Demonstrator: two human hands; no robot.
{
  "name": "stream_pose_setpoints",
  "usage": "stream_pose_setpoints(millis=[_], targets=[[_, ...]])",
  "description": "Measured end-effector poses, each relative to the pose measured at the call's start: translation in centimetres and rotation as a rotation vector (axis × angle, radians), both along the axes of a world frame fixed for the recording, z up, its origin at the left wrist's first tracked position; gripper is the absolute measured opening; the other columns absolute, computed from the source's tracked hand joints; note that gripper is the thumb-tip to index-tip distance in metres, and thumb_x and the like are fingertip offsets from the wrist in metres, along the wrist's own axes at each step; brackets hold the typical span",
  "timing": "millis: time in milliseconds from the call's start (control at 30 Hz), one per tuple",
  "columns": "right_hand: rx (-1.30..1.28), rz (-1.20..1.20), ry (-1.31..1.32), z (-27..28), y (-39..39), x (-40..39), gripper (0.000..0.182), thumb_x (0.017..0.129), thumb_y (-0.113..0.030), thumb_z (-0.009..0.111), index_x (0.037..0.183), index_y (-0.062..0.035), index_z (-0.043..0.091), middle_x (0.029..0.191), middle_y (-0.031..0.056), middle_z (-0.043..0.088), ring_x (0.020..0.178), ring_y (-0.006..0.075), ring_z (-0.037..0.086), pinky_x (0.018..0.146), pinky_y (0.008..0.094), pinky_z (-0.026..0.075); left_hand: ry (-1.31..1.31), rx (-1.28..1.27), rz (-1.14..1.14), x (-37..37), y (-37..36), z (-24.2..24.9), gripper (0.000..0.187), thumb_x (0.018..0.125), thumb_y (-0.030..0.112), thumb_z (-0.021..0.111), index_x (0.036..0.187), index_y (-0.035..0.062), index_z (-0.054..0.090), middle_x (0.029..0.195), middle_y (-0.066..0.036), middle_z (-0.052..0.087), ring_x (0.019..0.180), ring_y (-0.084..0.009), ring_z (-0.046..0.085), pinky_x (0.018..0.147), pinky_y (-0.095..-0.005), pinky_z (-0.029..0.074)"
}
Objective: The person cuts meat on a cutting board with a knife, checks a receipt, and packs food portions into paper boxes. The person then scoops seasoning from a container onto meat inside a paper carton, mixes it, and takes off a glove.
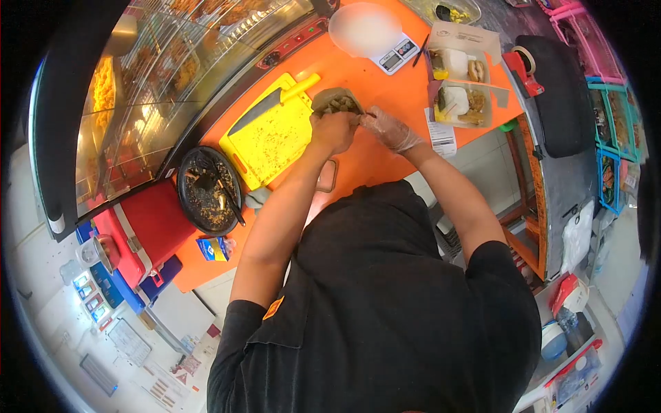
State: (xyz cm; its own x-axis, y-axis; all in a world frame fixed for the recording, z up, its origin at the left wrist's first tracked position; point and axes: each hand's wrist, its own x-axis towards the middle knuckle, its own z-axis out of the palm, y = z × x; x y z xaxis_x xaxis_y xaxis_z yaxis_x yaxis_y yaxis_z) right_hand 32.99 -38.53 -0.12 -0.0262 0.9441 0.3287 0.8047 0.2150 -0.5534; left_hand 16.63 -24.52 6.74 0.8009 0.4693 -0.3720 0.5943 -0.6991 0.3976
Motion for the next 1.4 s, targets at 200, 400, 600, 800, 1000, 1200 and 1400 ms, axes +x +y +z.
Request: stream_pose_setpoints(millis=[200, 400, 600, 800, 1000, 1200, 1400], targets=[[0.058, 0.006, -0.01, -2.5, 0.4, -0.3, 0.012, 0.094, -0.001, 0.06, 0.106, -0.0037, 0.06, 0.107, 0.0201, 0.061, 0.091, 0.0391, 0.068, 0.075, 0.0454, 0.06, 0.107, 0.088, -0.022, 0.4, 0.2, 1.5, 0.028, 0.101, 0.034, 0.061, 0.121, 0.0246, 0.078, 0.107, -0.015, 0.078, 0.108, -0.0393, 0.072, 0.092, -0.0599, 0.044], [0.135, -0.05, 0.075, -2.2, 0.5, -1.4, 0.02, 0.095, -0.003, 0.059, 0.115, -0.0039, 0.062, 0.111, 0.0231, 0.061, 0.099, 0.0407, 0.067, 0.082, 0.0453, 0.06, 0.111, 0.061, -0.016, -0.1, 1.0, 1.5, 0.029, 0.099, 0.034, 0.065, 0.12, 0.019, 0.077, 0.107, -0.015, 0.078, 0.109, -0.0408, 0.071, 0.092, -0.059, 0.044], [0.097, -0.008, 0.048, 0.6, 1.5, -1.2, 0.019, 0.099, -0.01, 0.06, 0.116, -0.0053, 0.065, 0.116, 0.0228, 0.06, 0.104, 0.0405, 0.066, 0.086, 0.0431, 0.06, -0.09, -0.076, 0.08, -2.0, 2.5, -2.0, 0.028, 0.098, 0.032, 0.069, 0.121, 0.0178, 0.077, 0.107, -0.016, 0.078, 0.102, -0.0379, 0.073, 0.09, -0.0533, 0.048], [-0.085, -0.134, 0.487, 1.0, 2.3, -1.5, 0.024, 0.108, -0.02, 0.057, 0.121, -0.001, 0.064, 0.123, 0.0234, 0.061, 0.105, 0.0391, 0.067, 0.09, 0.0434, 0.058, 0.014, -0.23, 0.161, -0.7, 2.6, 2.6, 0.029, 0.097, 0.024, 0.065, 0.121, 0.014, 0.075, 0.113, -0.019, 0.077, 0.111, -0.0399, 0.071, 0.096, -0.0569, 0.044], [-0.11, -0.21, 0.531, 1.0, 1.8, -1.5, 0.029, 0.111, -0.026, 0.054, 0.119, -0.0001, 0.064, 0.119, 0.0229, 0.063, 0.106, 0.0354, 0.066, 0.091, 0.0421, 0.055, 0.01, 0.007, 0.114, -0.7, 1.9, 2.8, 0.023, 0.095, 0.021, 0.069, 0.114, 0.0131, 0.076, 0.097, -0.013, 0.078, 0.097, -0.0351, 0.073, 0.088, -0.0479, 0.05], [-0.072, -0.168, 0.499, 1.9, 2.4, -1.3, 0.024, 0.111, -0.024, 0.053, 0.114, -0.0028, 0.064, 0.109, 0.0199, 0.064, 0.095, 0.0356, 0.067, 0.089, 0.0437, 0.055, -0.121, -0.08, 0.137, -1.4, 2.4, -0.1, 0.023, 0.095, 0.024, 0.07, 0.114, 0.0141, 0.076, 0.096, -0.013, 0.078, 0.097, -0.0339, 0.074, 0.088, -0.048, 0.051], [-0.213, -0.234, 0.726, 0.7, 2.4, -1.7, 0.028, 0.108, -0.028, 0.057, 0.104, -0.001, 0.063, 0.102, 0.0178, 0.066, 0.092, 0.0328, 0.067, 0.084, 0.0434, 0.054, -0.102, 0.001, 0.145, -0.9, 1.9, 0.9, 0.022, 0.095, 0.026, 0.072, 0.111, 0.0119, 0.075, 0.103, -0.016, 0.079, 0.098, -0.038, 0.074, 0.088, -0.052, 0.053]])
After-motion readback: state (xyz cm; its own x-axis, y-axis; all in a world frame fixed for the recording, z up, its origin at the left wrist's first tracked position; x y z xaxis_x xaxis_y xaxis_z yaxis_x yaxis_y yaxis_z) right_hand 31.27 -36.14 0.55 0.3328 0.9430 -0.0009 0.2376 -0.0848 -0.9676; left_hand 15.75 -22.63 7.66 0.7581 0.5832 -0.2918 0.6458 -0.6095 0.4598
